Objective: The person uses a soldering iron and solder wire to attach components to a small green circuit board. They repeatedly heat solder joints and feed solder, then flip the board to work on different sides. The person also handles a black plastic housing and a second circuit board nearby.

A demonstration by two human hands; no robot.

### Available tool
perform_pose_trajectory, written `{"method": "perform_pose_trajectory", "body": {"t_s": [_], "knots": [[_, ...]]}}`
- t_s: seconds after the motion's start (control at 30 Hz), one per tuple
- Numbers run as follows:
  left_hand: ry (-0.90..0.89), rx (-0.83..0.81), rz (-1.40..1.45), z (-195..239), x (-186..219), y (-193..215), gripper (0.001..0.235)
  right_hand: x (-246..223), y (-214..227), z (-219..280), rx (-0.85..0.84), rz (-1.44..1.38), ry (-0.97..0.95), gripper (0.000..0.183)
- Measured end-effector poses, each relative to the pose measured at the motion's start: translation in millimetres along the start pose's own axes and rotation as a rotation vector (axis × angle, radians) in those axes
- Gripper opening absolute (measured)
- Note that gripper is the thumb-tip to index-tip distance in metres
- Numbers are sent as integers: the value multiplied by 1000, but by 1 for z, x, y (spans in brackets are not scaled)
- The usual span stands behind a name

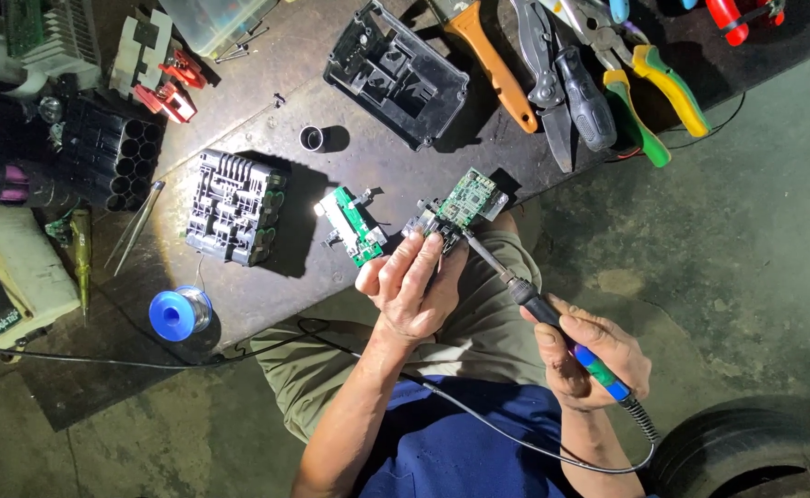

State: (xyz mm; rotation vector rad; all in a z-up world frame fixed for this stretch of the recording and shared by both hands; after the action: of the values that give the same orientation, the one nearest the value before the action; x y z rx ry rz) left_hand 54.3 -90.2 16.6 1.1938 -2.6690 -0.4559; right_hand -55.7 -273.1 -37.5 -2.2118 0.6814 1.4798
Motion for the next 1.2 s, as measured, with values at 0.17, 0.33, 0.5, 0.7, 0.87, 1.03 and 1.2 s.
{"method": "perform_pose_trajectory", "body": {"t_s": [0.17,0.33,0.5,0.7,0.87,1.03,1.2], "knots": [[2,0,-6,0,-1,-4,22,3,0,-2,31,12,-60,8],[28,123,60,-4,-3,-2,27,-28,-11,-13,97,187,176,5],[31,-3,54,-11,-3,1,18,-18,-7,-7,85,133,108,3],[-23,-75,106,-22,-5,1,11,-13,4,4,29,139,128,16],[-29,-93,90,-13,-7,4,14,-33,-15,-11,-74,110,281,19],[-25,-24,75,-2,-5,4,11,-37,-16,-12,27,244,311,13],[-49,-41,66,0,-7,6,16,-40,-17,-12,18,257,278,18]]}}
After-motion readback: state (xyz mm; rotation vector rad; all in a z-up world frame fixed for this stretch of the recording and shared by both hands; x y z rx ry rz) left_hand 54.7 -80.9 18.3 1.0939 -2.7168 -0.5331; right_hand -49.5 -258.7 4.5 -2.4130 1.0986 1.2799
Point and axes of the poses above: each hand's wrist, its own z-axis away from the middle knuckle, its own y-axis out of the back of the hand, x = y × z, the point moved 7 cm from there along -z, towards the middle knuckle, and after that the axes turned 7 degrees about x, right-handed, at the moved point
